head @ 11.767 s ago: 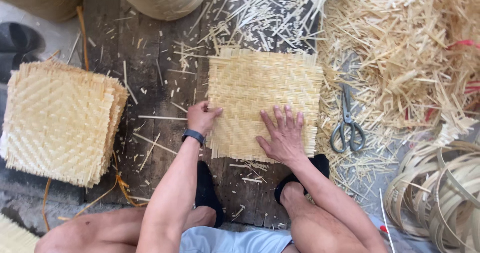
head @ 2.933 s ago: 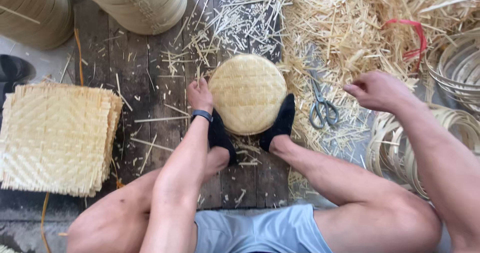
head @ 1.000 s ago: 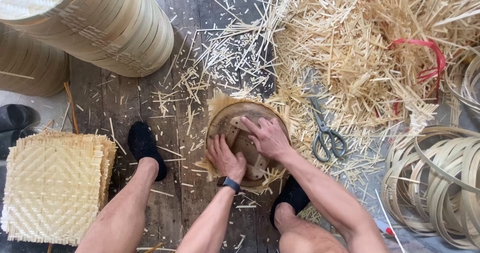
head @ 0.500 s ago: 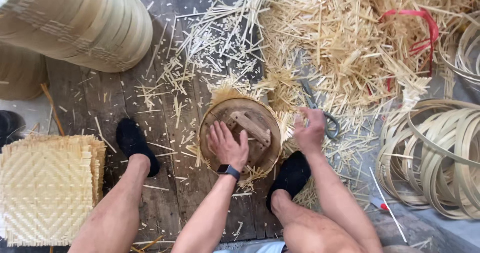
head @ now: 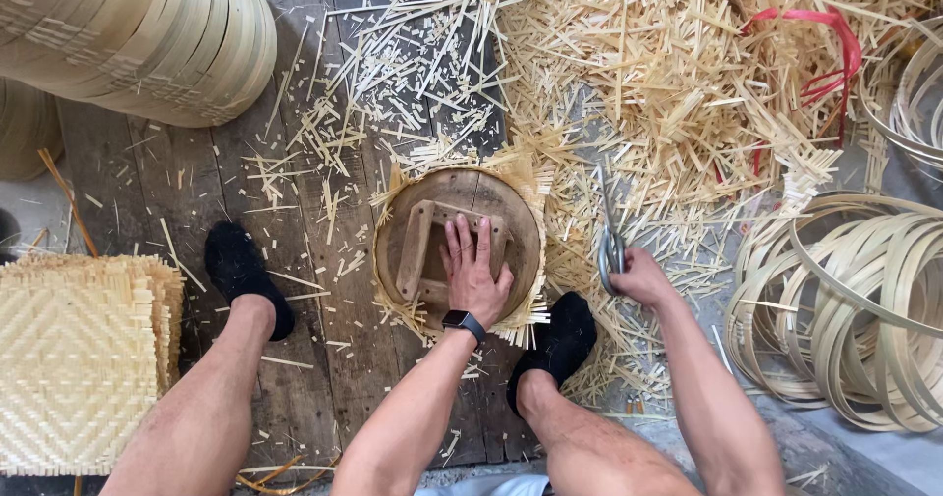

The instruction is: The person sits on the floor and repeatedly trims the edges of woven bamboo mats placed over a wooden mold using shears. They then place a bamboo ring around the trimmed mat and stack the finished basket onto a pile.

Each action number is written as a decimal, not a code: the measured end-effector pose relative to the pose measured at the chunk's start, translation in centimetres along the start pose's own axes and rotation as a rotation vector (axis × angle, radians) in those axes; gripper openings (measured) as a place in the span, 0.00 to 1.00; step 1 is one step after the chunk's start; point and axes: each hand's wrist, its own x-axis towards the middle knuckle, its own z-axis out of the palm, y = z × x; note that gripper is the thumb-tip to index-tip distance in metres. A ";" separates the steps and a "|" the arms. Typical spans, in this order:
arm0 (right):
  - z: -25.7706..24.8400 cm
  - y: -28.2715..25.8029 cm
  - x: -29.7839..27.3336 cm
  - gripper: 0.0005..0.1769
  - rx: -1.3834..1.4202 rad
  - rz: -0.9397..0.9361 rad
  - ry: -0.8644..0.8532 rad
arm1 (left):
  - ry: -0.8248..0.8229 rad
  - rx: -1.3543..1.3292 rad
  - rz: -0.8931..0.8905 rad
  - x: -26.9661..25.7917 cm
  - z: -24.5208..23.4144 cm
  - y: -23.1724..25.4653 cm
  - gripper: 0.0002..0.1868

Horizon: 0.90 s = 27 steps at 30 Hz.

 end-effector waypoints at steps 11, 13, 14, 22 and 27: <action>2.3 -7.5 -10.5 0.42 -0.369 -0.178 -0.013 | 0.015 0.023 0.012 -0.2 0.8 -0.6 0.53; 3.5 -8.7 -9.6 0.38 -0.421 -0.163 0.033 | 0.024 0.023 0.012 -0.2 0.8 -0.4 0.53; 4.0 -8.9 -9.0 0.36 -0.446 -0.158 0.055 | 0.020 0.012 0.006 -0.1 0.8 -0.4 0.54; 3.8 -5.9 -6.3 0.27 -0.552 -0.315 0.318 | -0.006 -0.028 -0.013 0.0 0.1 -0.2 0.56; 5.7 -7.4 -1.6 0.25 -0.692 -0.647 0.715 | -0.069 -0.026 0.015 0.1 -0.5 -0.1 0.56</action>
